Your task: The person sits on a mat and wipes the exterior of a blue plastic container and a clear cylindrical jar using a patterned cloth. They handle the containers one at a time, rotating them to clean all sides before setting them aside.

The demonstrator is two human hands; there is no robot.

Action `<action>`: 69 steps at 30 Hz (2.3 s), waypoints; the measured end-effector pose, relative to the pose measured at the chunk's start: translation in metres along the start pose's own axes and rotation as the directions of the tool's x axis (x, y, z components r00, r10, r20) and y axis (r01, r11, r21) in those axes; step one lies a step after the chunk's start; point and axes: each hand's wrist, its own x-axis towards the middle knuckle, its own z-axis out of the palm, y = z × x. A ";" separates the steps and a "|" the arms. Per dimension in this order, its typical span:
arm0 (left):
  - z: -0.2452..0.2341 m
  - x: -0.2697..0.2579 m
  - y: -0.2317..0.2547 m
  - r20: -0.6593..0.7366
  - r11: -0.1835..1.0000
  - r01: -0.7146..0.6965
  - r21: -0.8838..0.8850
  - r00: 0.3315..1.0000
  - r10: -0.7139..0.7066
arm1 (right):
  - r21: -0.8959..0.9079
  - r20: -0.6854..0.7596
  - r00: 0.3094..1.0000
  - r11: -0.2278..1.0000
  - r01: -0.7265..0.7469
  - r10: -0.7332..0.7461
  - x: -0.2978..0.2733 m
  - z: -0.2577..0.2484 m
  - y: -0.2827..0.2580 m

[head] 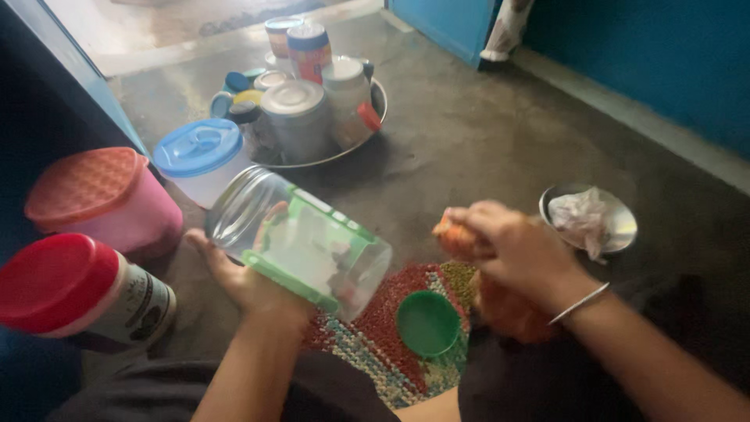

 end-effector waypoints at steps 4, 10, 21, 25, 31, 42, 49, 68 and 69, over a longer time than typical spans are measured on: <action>-0.011 0.010 -0.009 0.004 0.989 0.025 0.147 1.000 -0.025 | 0.055 0.161 0.979 0.990 -0.132 0.122 0.000 0.040 -0.005; -0.018 0.054 -0.042 -0.020 0.993 0.120 0.004 0.993 -0.120 | 0.728 0.386 0.913 0.651 -0.215 -0.130 0.025 0.097 0.042; -0.009 0.077 -0.096 0.253 -0.324 -0.173 0.930 0.942 0.220 | 0.865 0.458 0.856 0.102 -0.491 0.242 0.069 0.103 0.078; -0.010 0.076 -0.097 0.367 -0.468 -0.212 0.858 0.890 0.270 | 0.835 0.487 0.836 0.143 -0.531 0.254 0.071 0.102 0.074; -0.001 0.064 -0.087 0.179 -0.326 -0.069 0.943 0.930 0.321 | 0.869 0.475 0.834 -0.002 -0.494 0.283 0.060 0.105 0.080; -0.015 0.038 -0.064 -0.356 0.826 0.304 0.475 0.925 -0.136 | 0.957 0.252 0.919 0.064 -0.283 0.302 0.034 0.105 0.092; 0.012 0.018 -0.065 -0.390 0.695 0.422 0.582 0.895 -0.217 | 0.950 0.186 0.905 0.165 -0.265 0.384 0.019 0.097 0.089; -0.027 0.056 -0.100 -0.164 0.058 0.184 0.981 0.955 -0.248 | 0.146 -0.269 0.867 0.872 0.467 -0.420 0.028 0.116 0.003; -0.030 0.059 -0.099 -0.091 -0.046 0.082 0.996 0.969 -0.231 | 0.131 -0.244 0.880 0.885 0.446 -0.407 0.030 0.125 0.002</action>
